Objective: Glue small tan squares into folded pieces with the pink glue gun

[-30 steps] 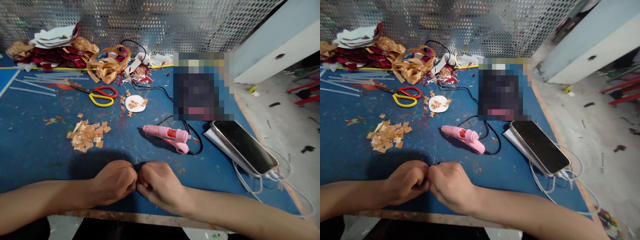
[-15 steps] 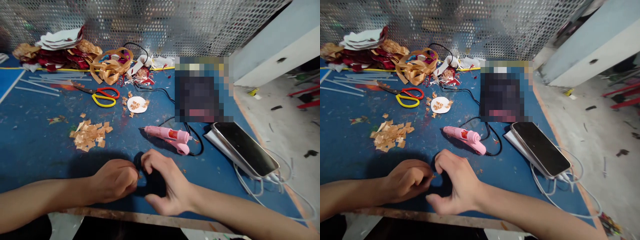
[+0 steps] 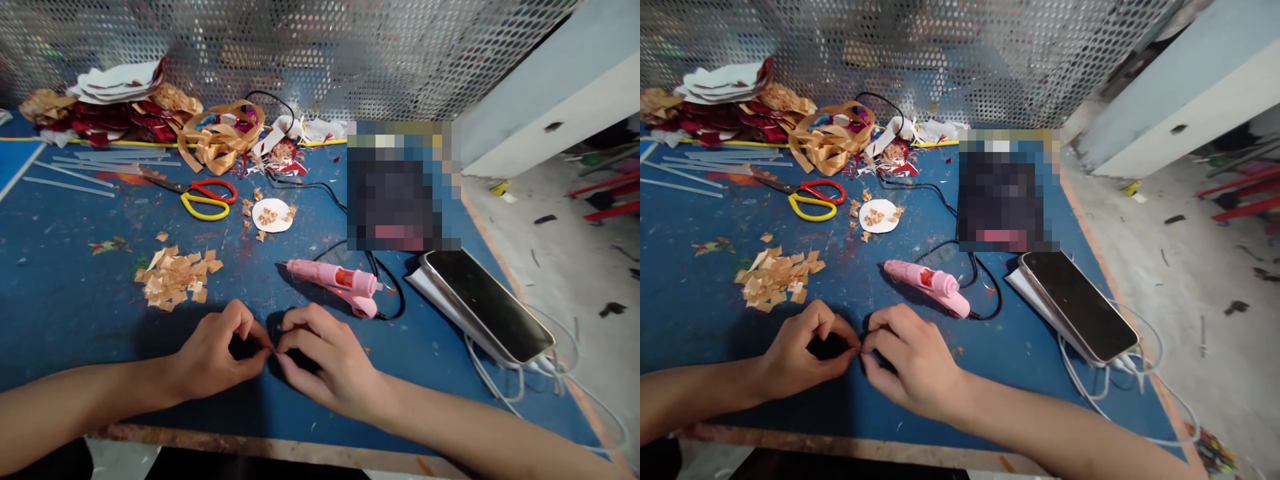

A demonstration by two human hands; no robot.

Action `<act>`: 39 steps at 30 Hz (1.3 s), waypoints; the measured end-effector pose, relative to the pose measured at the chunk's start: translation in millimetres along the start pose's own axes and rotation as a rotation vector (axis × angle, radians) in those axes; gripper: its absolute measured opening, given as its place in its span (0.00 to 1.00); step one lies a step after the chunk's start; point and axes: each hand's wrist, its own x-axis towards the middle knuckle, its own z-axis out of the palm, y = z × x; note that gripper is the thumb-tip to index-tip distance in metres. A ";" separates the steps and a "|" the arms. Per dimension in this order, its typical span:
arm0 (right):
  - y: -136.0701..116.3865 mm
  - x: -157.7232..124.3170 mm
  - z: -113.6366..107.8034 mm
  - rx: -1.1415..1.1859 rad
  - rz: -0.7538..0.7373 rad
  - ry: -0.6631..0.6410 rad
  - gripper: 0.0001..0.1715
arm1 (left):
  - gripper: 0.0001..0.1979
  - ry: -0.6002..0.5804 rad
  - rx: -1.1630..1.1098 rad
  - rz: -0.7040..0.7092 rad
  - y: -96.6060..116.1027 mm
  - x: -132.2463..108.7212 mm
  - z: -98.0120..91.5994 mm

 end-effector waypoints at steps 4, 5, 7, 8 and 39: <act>0.7 0.3 1.9 0.004 0.029 -0.023 0.05 | 0.18 -0.031 0.011 -0.002 -1.9 -0.3 -0.1; 0.9 0.2 2.8 0.004 0.037 -0.027 0.05 | 0.18 -0.041 0.014 -0.001 -2.5 -0.4 -0.3; 0.9 0.0 4.7 -0.008 0.041 -0.028 0.05 | 0.16 -0.053 0.025 0.009 -3.6 -0.9 -0.5; 0.7 -0.1 5.6 -0.022 0.035 -0.024 0.06 | 0.15 -0.057 0.035 0.012 -4.0 -1.1 -0.7; 91.9 152.1 -71.7 -0.500 -0.028 -0.150 0.04 | 0.10 -0.180 0.063 0.086 -4.8 -3.0 -2.4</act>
